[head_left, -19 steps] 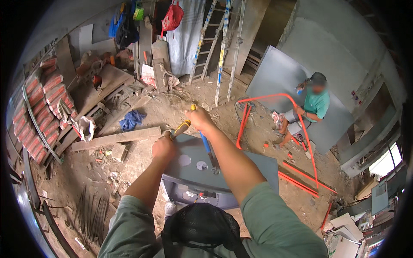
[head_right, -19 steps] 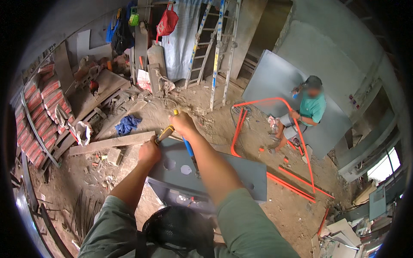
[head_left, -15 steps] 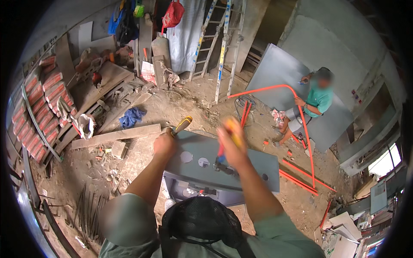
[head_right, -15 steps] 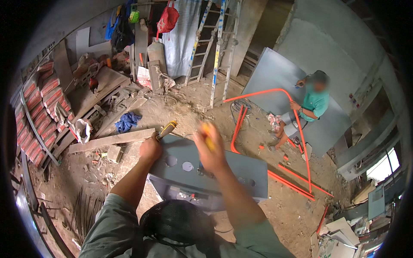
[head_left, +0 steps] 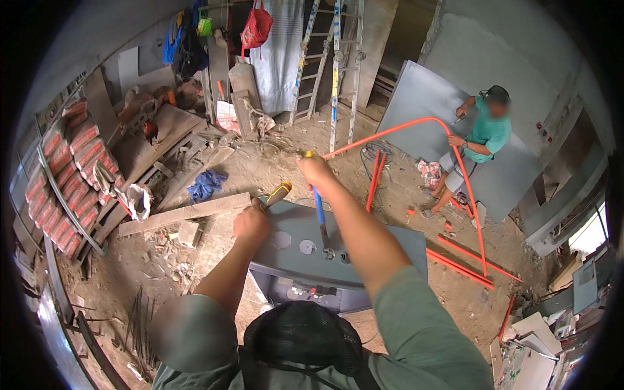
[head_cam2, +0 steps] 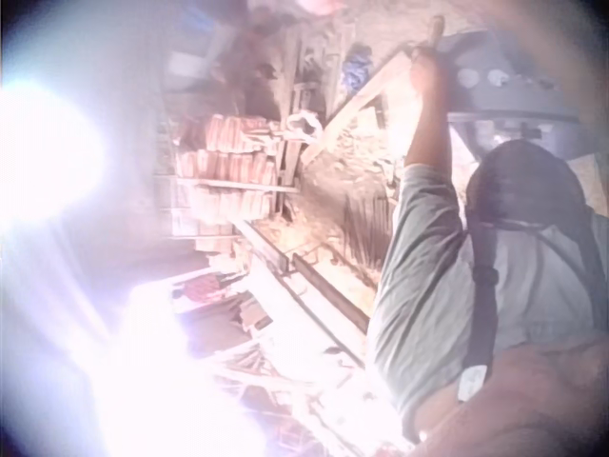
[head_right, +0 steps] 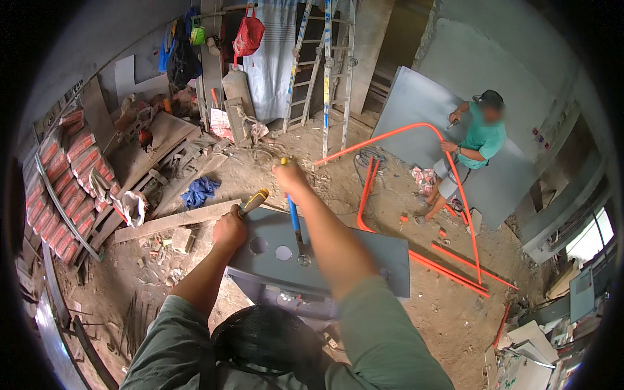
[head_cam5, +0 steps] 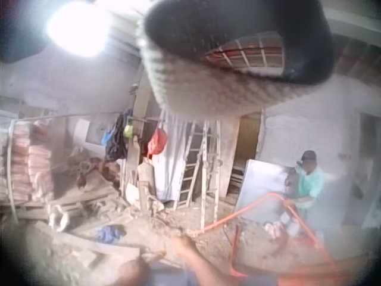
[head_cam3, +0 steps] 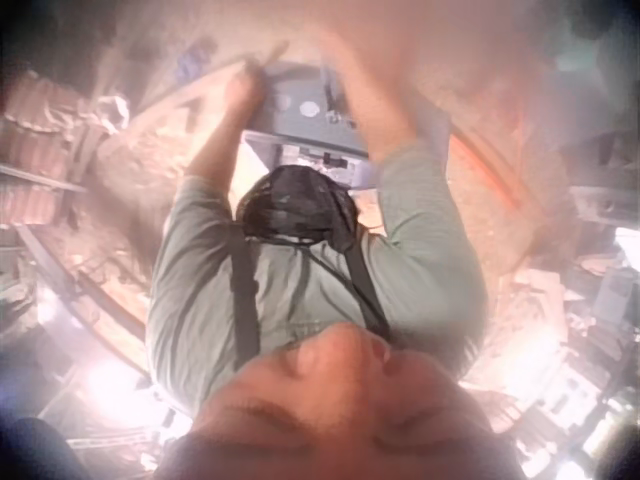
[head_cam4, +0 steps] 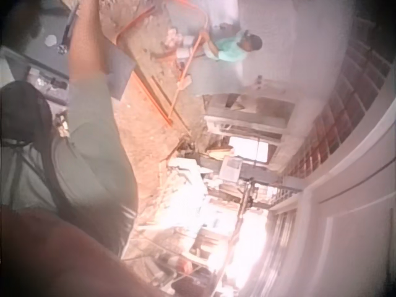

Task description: The person uses a screwdriver and pliers to work on the top surface of a grey electrical cabinet, repeatedly prying and adjusting components. Another person in the background handles red conduit pipes.

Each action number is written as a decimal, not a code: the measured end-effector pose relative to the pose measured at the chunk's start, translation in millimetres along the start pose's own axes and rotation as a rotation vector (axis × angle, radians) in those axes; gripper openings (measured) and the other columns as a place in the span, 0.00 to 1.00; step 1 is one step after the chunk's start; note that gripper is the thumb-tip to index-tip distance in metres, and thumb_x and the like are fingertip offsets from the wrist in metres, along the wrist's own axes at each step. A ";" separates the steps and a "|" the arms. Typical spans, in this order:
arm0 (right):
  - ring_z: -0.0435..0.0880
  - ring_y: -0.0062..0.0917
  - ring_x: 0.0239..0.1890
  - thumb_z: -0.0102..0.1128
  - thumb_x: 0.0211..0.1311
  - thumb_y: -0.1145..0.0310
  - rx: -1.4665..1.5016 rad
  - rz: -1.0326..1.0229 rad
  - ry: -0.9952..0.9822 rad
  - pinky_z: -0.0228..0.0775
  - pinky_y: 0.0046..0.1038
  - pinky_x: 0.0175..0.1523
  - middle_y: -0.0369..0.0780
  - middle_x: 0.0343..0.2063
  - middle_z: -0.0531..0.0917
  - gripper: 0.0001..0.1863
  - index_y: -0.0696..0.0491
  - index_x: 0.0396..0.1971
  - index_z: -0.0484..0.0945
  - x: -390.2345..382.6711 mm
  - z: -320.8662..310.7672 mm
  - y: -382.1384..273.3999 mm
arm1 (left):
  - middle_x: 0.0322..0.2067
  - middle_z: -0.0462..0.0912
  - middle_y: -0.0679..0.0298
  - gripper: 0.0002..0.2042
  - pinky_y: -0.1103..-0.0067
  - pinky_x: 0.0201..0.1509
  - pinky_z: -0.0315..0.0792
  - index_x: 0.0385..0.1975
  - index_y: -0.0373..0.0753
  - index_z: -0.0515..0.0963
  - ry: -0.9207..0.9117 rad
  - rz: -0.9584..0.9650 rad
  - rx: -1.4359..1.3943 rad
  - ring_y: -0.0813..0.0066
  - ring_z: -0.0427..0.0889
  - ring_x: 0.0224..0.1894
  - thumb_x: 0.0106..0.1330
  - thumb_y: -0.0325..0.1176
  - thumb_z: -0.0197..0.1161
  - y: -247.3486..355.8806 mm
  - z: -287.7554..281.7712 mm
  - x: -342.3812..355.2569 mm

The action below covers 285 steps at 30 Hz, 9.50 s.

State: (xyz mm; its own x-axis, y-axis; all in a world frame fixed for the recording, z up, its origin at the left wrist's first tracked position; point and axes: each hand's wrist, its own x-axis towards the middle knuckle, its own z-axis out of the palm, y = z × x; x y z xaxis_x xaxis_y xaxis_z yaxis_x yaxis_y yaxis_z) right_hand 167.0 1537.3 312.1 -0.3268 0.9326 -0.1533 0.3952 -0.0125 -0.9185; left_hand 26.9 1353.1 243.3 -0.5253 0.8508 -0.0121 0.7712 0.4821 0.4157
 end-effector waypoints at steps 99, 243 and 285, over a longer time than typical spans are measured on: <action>0.73 0.26 0.31 0.54 0.80 0.46 1.157 -0.413 1.306 0.71 0.40 0.43 0.32 0.30 0.74 0.19 0.45 0.34 0.69 -388.1 -64.7 122.5 | 0.57 0.81 0.41 0.15 0.51 0.58 0.78 0.56 0.36 0.71 -0.106 0.215 -0.341 0.40 0.82 0.59 0.72 0.31 0.55 -62.9 -16.7 24.6; 0.83 0.24 0.20 0.49 0.82 0.51 0.782 0.937 1.421 0.71 0.30 0.23 0.38 0.22 0.83 0.21 0.54 0.43 0.81 -596.8 349.5 369.0 | 0.50 0.83 0.51 0.13 0.52 0.56 0.73 0.49 0.41 0.84 -0.415 1.431 0.002 0.43 0.81 0.52 0.70 0.40 0.67 -35.6 -54.9 45.1; 0.58 0.15 0.11 0.48 0.85 0.51 0.985 -0.352 1.292 0.52 0.24 0.16 0.29 0.14 0.61 0.19 0.51 0.38 0.74 -379.0 172.5 -79.8 | 0.32 0.83 0.61 0.14 0.73 0.31 0.80 0.58 0.35 0.65 -1.183 0.959 -1.059 0.71 0.86 0.28 0.78 0.29 0.57 3.1 -61.9 -49.3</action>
State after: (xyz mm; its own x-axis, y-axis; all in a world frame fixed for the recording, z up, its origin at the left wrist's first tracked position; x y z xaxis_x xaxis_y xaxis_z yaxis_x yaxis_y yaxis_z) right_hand 111.1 1122.7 380.6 0.8021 0.5969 0.0192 -0.3609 0.5100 -0.7808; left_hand 32.9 1299.7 301.4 0.7544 0.6295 0.1858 -0.1479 -0.1128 0.9826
